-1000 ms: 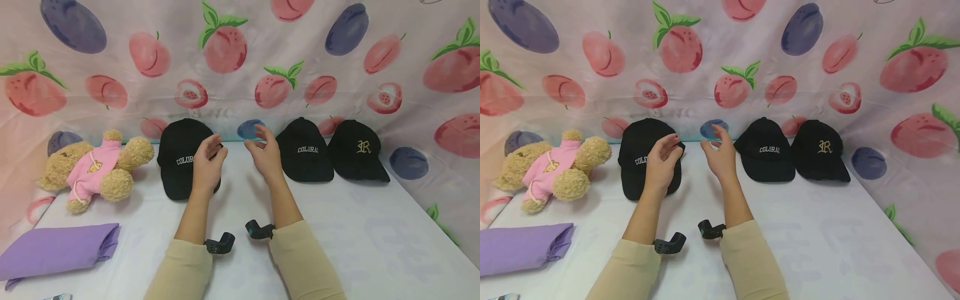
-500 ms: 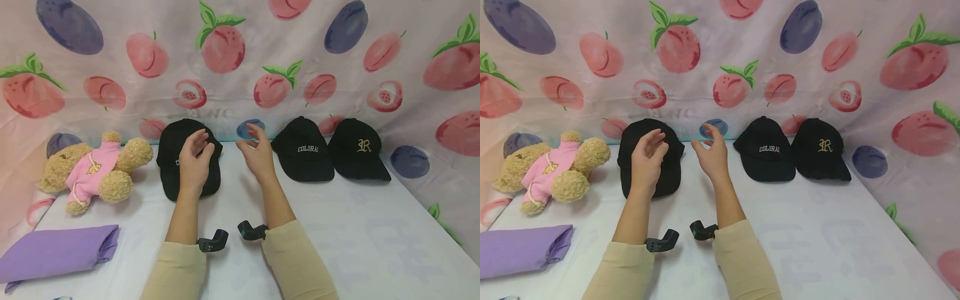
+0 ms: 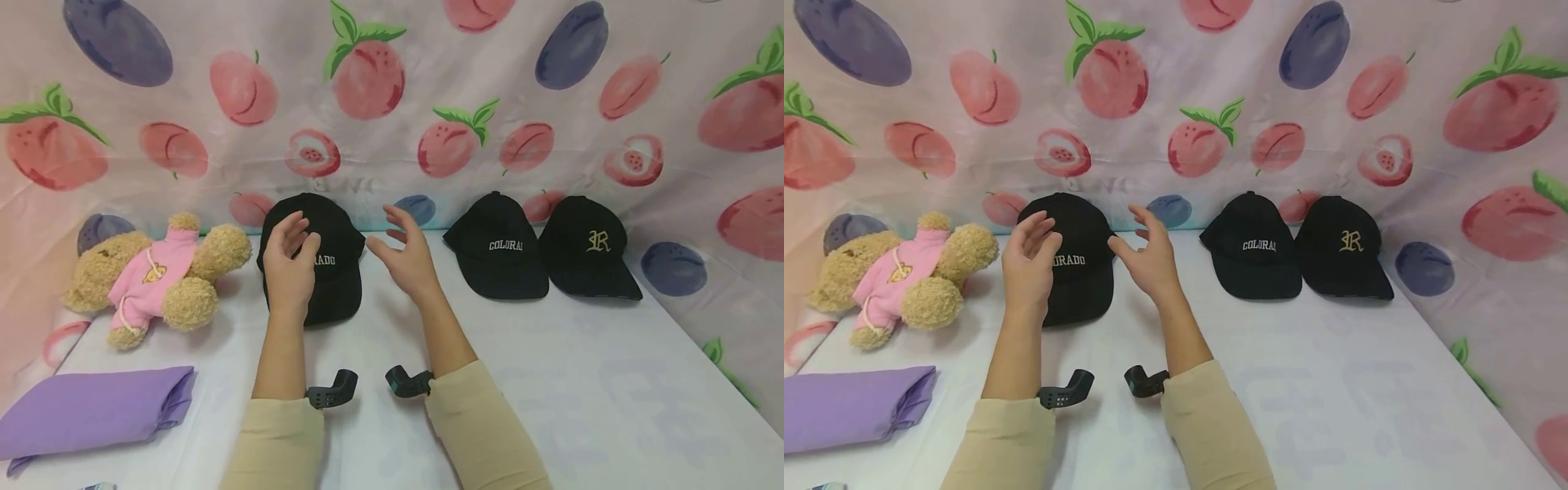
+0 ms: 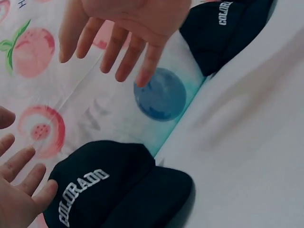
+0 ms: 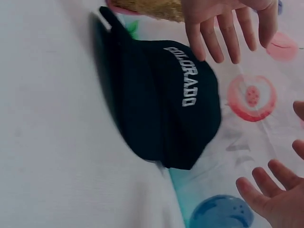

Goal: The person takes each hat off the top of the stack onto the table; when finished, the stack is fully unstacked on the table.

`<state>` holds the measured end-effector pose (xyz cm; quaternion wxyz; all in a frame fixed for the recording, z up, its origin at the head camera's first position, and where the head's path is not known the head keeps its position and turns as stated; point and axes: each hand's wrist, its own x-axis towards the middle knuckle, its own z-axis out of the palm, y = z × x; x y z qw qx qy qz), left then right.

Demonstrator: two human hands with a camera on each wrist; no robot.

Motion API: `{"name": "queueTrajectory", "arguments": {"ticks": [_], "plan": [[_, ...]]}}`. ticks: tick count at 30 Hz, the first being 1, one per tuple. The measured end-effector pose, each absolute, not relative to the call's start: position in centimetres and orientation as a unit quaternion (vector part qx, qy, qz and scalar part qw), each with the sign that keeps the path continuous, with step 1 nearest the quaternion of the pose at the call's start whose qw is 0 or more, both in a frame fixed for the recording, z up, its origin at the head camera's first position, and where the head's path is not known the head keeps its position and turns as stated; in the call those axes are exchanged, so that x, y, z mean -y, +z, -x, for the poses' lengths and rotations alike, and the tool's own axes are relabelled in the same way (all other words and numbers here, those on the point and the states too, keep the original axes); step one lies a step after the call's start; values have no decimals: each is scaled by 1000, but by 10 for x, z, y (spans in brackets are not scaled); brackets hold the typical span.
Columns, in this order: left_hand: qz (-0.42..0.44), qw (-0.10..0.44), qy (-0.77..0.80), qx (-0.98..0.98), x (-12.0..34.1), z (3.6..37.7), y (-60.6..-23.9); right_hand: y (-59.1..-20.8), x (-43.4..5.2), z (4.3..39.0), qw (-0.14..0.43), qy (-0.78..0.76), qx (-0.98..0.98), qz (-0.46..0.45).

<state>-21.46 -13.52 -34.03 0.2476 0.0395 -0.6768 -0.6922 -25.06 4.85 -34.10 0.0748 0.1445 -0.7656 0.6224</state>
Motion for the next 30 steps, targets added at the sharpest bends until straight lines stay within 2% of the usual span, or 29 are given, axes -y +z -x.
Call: {"name": "queueTrajectory", "arguments": {"ticks": [7,19,30], "plan": [[-104,240,-682,683,149,209,-339,-348,-39,250,36,616,767,-176],[-191,220,-667,686,155,209,-349,-364,-35,249,-12,612,776,-153],[-229,153,-649,709,172,212,-360,-377,-31,255,-54,609,780,-132]]}}
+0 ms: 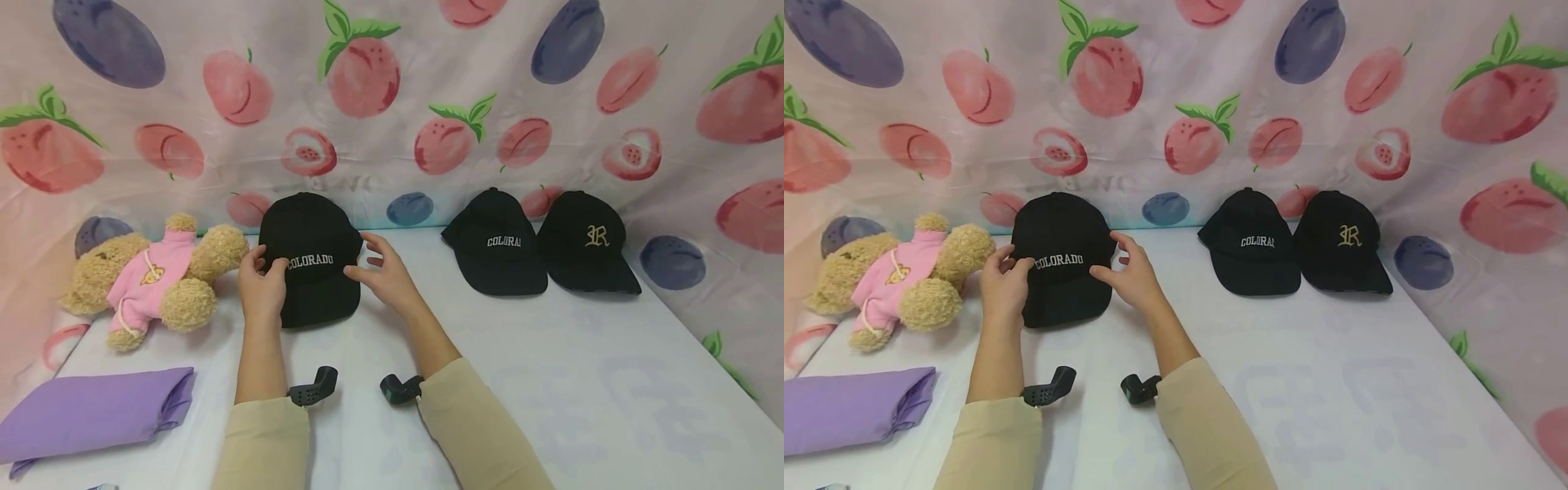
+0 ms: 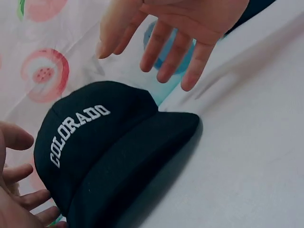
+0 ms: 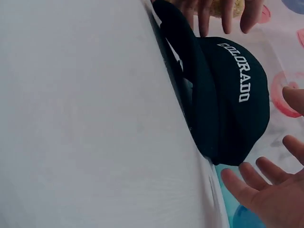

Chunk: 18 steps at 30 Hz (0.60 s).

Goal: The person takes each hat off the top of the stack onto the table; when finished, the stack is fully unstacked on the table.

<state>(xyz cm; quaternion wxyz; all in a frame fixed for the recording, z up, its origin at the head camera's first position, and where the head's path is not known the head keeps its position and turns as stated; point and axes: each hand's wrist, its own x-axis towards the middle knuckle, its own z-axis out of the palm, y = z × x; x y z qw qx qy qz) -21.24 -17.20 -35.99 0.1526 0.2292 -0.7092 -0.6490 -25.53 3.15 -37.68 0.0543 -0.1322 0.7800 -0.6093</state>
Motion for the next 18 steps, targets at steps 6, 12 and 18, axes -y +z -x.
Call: {"name": "queueTrajectory", "arguments": {"ticks": [6,12,18], "plan": [[-248,140,-646,708,182,214,-364,-379,-30,256,74,-609,-779,128],[-244,119,-632,726,189,213,-368,-382,-28,256,93,-605,-781,126],[-243,96,-589,765,189,212,-372,-388,-25,257,115,-612,-773,118]]}}
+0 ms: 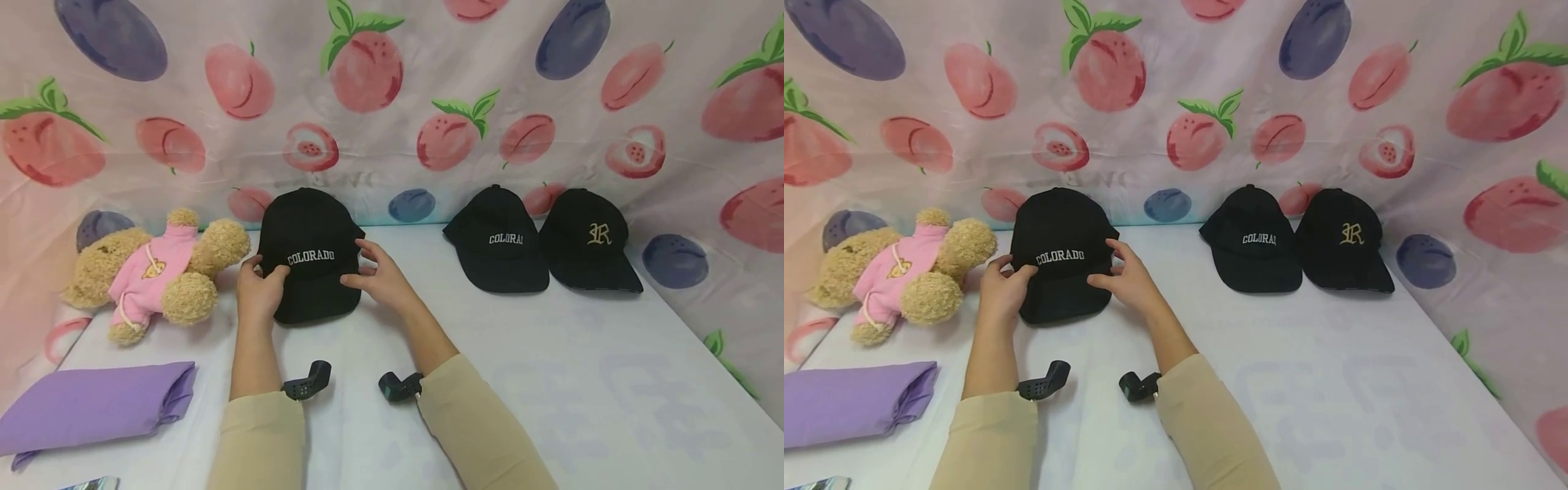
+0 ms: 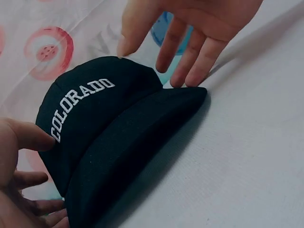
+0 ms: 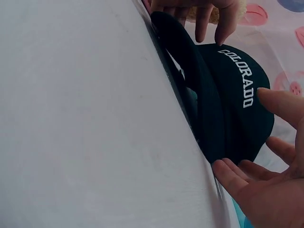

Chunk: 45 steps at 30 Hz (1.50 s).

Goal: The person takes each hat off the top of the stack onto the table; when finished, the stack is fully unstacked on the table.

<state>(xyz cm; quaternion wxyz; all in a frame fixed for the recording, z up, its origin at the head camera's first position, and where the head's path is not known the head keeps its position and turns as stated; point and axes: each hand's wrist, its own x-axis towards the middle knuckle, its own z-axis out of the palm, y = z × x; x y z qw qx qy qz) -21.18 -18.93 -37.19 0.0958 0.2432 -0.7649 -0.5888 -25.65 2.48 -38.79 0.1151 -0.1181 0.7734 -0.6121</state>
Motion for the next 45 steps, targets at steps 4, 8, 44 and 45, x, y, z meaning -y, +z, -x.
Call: {"name": "queueTrajectory", "arguments": {"ticks": [4,8,44,45], "plan": [[-249,94,-582,768,190,213,-374,-390,-24,258,116,-612,-773,118],[-250,95,-581,769,190,213,-375,-392,-25,260,113,-615,-772,112],[-243,95,-589,765,186,212,-368,-398,-16,270,84,-576,-798,159],[-244,95,-588,765,187,212,-367,-398,-16,270,83,-574,-799,160]]}}
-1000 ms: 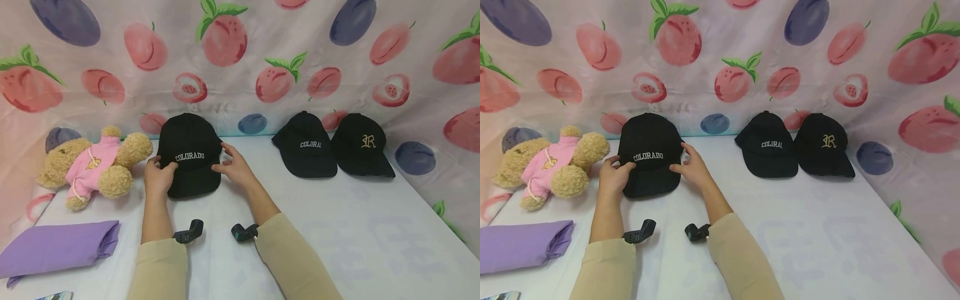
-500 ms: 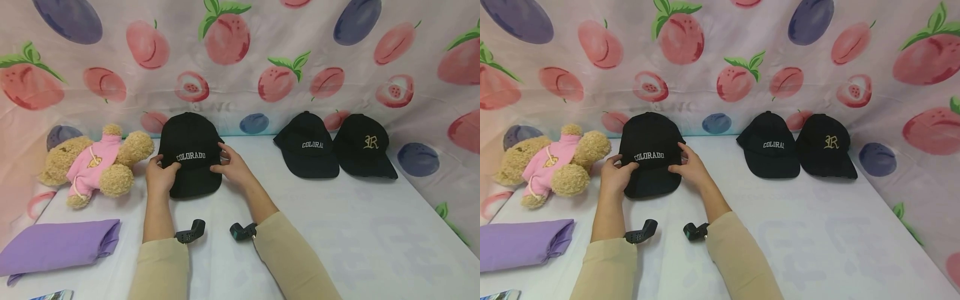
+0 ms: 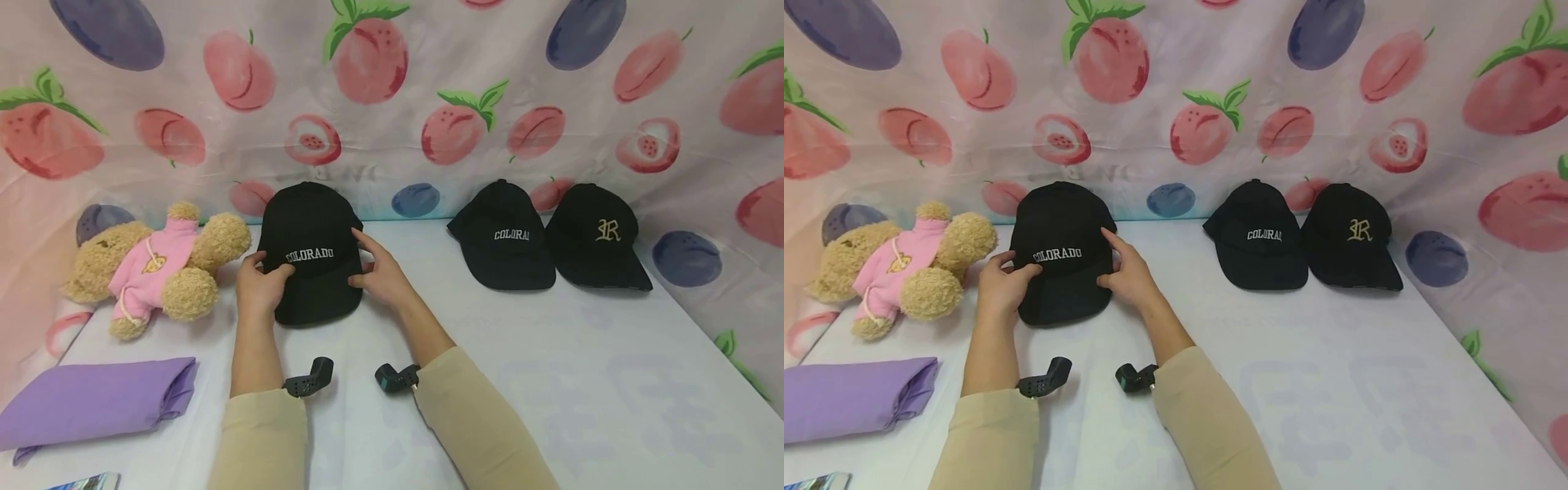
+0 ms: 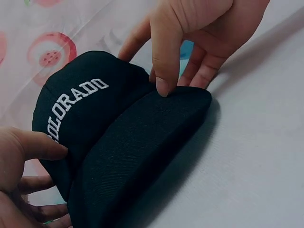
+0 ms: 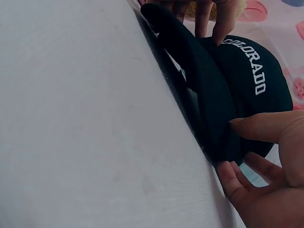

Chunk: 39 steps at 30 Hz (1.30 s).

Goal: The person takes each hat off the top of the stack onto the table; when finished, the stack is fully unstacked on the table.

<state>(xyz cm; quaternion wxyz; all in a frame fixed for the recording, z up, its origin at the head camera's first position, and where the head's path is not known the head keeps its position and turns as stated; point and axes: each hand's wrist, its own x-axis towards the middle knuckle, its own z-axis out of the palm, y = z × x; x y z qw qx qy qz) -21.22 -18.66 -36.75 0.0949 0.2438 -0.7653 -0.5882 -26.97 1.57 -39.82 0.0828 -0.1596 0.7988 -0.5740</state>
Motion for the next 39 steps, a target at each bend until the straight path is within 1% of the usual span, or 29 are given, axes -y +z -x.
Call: {"name": "queueTrajectory", "arguments": {"ticks": [5,13,27,39], "plan": [[-241,98,-582,770,186,212,-365,-397,-17,269,78,-577,-799,152],[-241,97,-582,771,185,211,-362,-395,-21,269,88,-589,-791,140],[-219,104,-585,774,176,209,-347,-377,-34,269,66,-587,-794,147],[-202,118,-574,785,165,210,-342,-365,-48,269,69,-589,-792,143]]}}
